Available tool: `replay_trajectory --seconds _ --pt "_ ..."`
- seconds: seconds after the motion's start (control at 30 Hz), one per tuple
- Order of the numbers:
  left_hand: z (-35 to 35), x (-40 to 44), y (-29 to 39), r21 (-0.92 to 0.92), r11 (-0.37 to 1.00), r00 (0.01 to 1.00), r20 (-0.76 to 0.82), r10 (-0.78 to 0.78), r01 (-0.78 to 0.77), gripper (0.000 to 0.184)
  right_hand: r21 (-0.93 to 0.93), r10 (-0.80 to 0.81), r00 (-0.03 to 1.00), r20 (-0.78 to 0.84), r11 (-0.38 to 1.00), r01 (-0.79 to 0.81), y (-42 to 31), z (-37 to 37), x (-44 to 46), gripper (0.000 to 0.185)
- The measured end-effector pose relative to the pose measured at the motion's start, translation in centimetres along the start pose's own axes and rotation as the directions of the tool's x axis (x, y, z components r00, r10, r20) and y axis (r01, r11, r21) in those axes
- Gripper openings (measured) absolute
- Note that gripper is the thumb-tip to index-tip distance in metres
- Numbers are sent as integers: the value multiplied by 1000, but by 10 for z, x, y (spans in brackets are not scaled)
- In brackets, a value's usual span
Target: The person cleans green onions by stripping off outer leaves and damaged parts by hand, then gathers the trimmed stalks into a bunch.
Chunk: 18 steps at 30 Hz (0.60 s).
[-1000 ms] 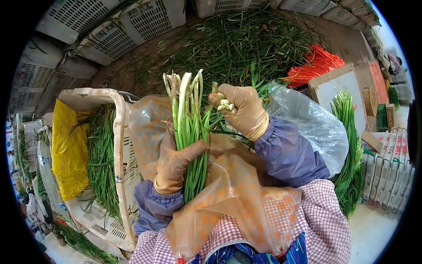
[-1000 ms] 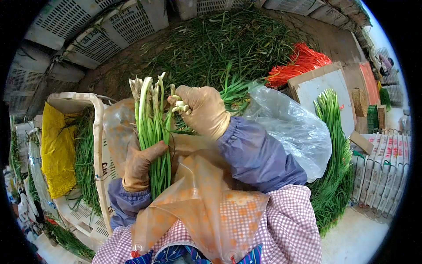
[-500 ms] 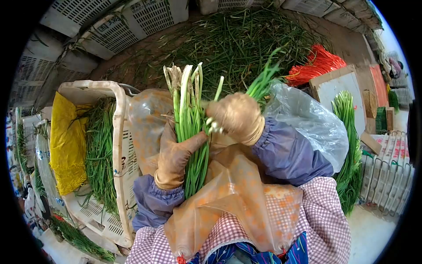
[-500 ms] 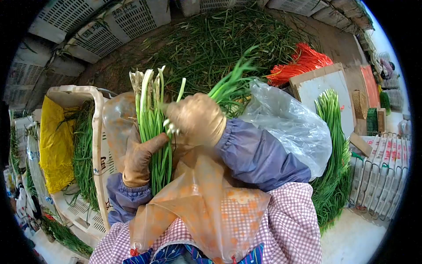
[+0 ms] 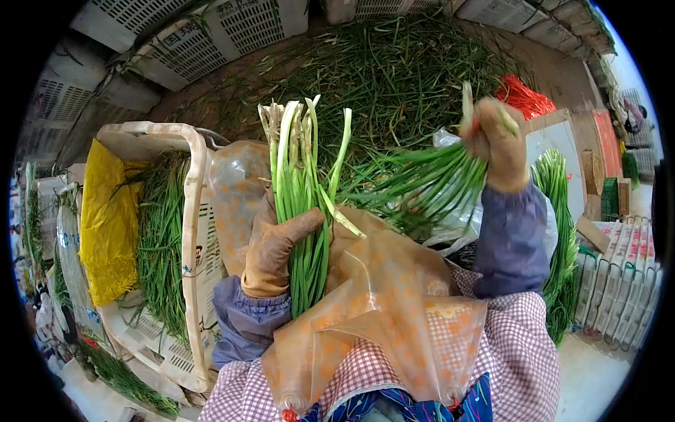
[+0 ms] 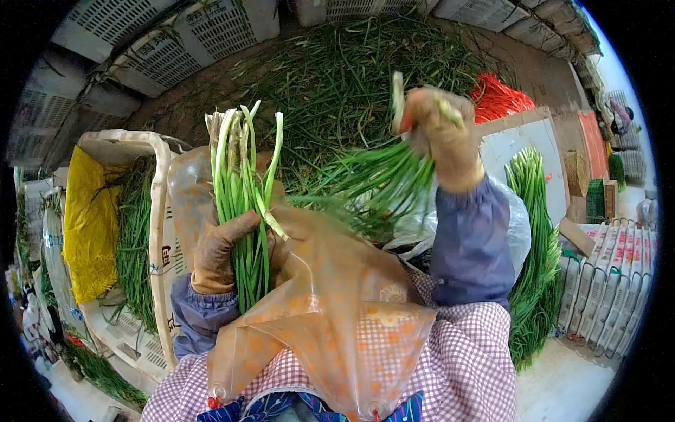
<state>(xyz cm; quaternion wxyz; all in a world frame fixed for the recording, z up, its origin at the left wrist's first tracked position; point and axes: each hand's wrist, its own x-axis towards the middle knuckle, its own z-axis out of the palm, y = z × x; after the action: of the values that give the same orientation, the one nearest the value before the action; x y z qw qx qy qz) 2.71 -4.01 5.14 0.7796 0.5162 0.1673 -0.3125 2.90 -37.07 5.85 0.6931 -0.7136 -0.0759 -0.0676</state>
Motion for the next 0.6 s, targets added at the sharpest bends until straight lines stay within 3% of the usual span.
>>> replay_trajectory --seconds 0.03,0.1,0.17,0.23,0.27,0.33,0.4,0.43,0.47,0.5,0.57,0.6 --pt "3 -3 3 -15 1000 999 28 -26 26 32 -290 133 931 -340 927 -238 4 1 7 25" --pt "5 -2 3 -26 999 997 64 -44 46 33 -283 -38 976 -213 959 -25 17 26 19 27" --pt "-1 3 -3 27 1000 992 126 7 -10 36 -80 308 948 -85 946 -315 9 76 19 26" --pt "2 1 -2 15 1000 991 131 -15 14 38 -3 265 963 42 964 -265 20 113 21 27" --pt "2 -1 -1 -5 999 991 130 -34 35 40 12 334 937 103 941 -337 12 116 23 27" --pt "-7 0 -2 -4 1000 986 168 -8 9 42 37 96 989 115 994 -101 33 114 30 23" --pt "-16 0 0 -19 1000 980 198 17 -14 42 -197 83 987 -134 974 -109 16 86 43 26" --pt "-20 -1 4 -55 998 979 204 -17 29 42 -318 17 953 -303 941 -118 5 71 50 29" --pt "-21 -2 6 -91 993 975 215 -51 72 41 -519 -229 904 -361 855 9 20 34 60 30" --pt "-22 -3 6 -94 993 974 222 -45 67 41 -639 -303 852 -426 767 -47 31 -5 67 29" --pt "-19 -4 5 -311 937 957 282 -70 160 41 -773 -504 711 -490 629 -86 23 -36 69 22" --pt "-21 -4 7 -290 938 945 312 -96 191 42 -732 -476 711 -517 677 -79 18 -32 68 19"
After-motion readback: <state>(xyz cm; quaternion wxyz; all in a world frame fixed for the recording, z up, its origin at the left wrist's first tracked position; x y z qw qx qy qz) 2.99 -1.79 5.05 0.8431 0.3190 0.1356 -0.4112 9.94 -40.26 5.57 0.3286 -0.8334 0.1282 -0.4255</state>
